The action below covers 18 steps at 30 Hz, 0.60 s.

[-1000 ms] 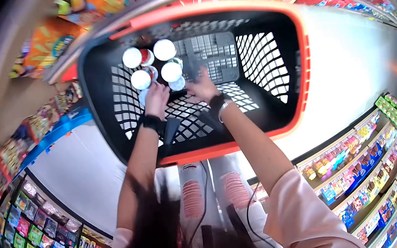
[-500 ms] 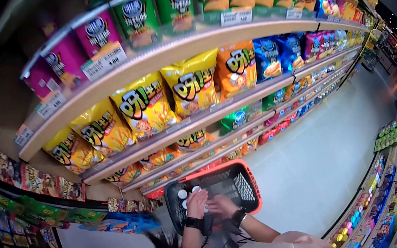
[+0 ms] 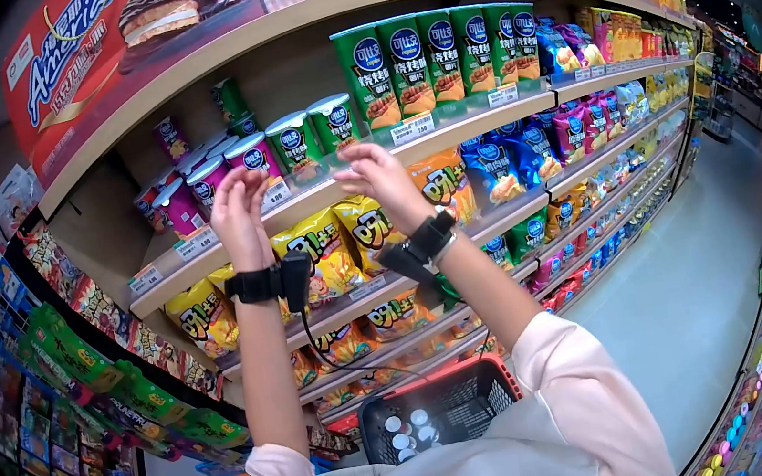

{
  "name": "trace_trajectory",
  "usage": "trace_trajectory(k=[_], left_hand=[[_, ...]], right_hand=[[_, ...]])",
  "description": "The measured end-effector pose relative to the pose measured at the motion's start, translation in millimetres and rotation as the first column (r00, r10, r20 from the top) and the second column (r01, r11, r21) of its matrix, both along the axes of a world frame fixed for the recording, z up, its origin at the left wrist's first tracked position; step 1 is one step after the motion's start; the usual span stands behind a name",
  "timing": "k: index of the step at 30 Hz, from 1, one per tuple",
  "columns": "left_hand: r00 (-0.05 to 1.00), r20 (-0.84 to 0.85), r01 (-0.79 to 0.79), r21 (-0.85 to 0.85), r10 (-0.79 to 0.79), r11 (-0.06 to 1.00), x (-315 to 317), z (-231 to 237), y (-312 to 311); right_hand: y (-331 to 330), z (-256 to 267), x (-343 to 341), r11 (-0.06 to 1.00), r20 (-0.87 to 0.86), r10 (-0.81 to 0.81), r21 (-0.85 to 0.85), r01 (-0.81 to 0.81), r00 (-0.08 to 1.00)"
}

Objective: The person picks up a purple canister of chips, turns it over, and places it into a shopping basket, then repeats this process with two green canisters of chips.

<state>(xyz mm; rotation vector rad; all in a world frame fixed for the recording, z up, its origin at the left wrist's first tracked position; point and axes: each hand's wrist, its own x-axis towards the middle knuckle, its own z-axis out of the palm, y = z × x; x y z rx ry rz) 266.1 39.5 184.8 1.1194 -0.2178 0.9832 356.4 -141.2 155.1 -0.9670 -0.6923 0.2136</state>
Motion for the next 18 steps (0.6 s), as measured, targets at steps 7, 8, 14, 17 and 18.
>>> trace_trajectory(k=[7, 8, 14, 17, 18], left_hand=[[0.955, -0.262, 0.027, 0.550, 0.142, 0.835, 62.2, 123.0, 43.9], [0.929, -0.299, 0.035, 0.654, 0.216, 0.755, 74.0, 125.8, 50.9], [0.892, -0.217, 0.087, 0.943, 0.396, 0.321, 124.4, 121.3, 86.8], [0.774, -0.298, 0.232, 0.955, 0.559, 0.188, 118.9, 128.2, 79.5], [0.758, -0.308, 0.278, 0.950, 0.576, 0.142, 117.4, 128.4, 75.6]], right_hand=[[34.0, 115.3, 36.7, 0.983, 0.262, -0.126, -0.098, 0.157, 0.957], [38.3, 119.7, 41.1, 0.934, 0.468, -0.160, -0.214, 0.287, 0.869], [53.9, 138.2, 66.9, 0.461, 0.957, 0.138, -0.291, 0.838, 0.257], [60.5, 144.7, 80.8, 0.366, 0.930, 0.245, -0.351, 0.862, 0.275], [62.5, 149.9, 82.3, 0.321, 0.894, 0.307, -0.419, 0.850, 0.325]])
